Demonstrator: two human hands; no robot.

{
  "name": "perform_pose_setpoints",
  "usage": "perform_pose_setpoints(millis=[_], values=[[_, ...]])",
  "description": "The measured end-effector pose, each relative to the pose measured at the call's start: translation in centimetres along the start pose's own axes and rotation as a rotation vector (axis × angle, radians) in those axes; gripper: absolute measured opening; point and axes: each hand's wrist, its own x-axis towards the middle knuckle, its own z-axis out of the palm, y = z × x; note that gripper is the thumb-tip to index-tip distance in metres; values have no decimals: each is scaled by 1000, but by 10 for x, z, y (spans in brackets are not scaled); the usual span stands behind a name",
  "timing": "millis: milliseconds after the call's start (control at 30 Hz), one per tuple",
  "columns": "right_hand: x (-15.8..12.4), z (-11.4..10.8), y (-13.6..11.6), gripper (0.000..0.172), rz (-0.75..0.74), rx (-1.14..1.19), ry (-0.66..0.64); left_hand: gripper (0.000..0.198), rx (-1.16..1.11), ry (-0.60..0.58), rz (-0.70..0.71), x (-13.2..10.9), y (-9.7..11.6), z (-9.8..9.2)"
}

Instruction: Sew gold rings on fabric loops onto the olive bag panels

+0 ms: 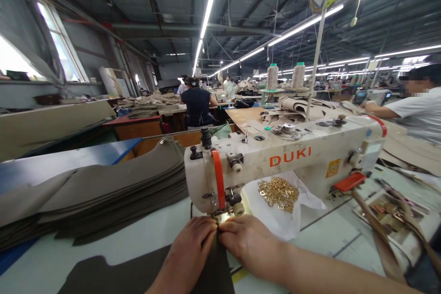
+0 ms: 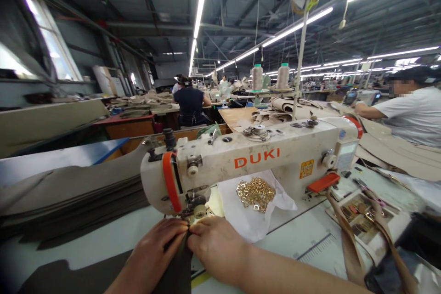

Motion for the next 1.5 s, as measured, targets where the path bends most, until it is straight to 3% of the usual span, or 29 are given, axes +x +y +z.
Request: perform_pose_setpoints(millis=[600, 833, 1167, 1267, 1500], values=[[-1, -2, -3, 14, 38, -5, 4, 18, -6, -52, -63, 2, -1, -2], [-9, -3, -7, 13, 2, 42, 59, 19, 29, -36, -55, -8, 4, -6], [-8, -9, -7, 19, -78, 72, 15, 33, 306, -166, 67, -31, -10, 2], [-8, -7, -6, 24, -87, 63, 11, 34, 322, -203, 81, -29, -11, -1], [-6, -7, -5, 16, -73, 48, -9, 34, 259, -183, 105, -23, -12, -5]])
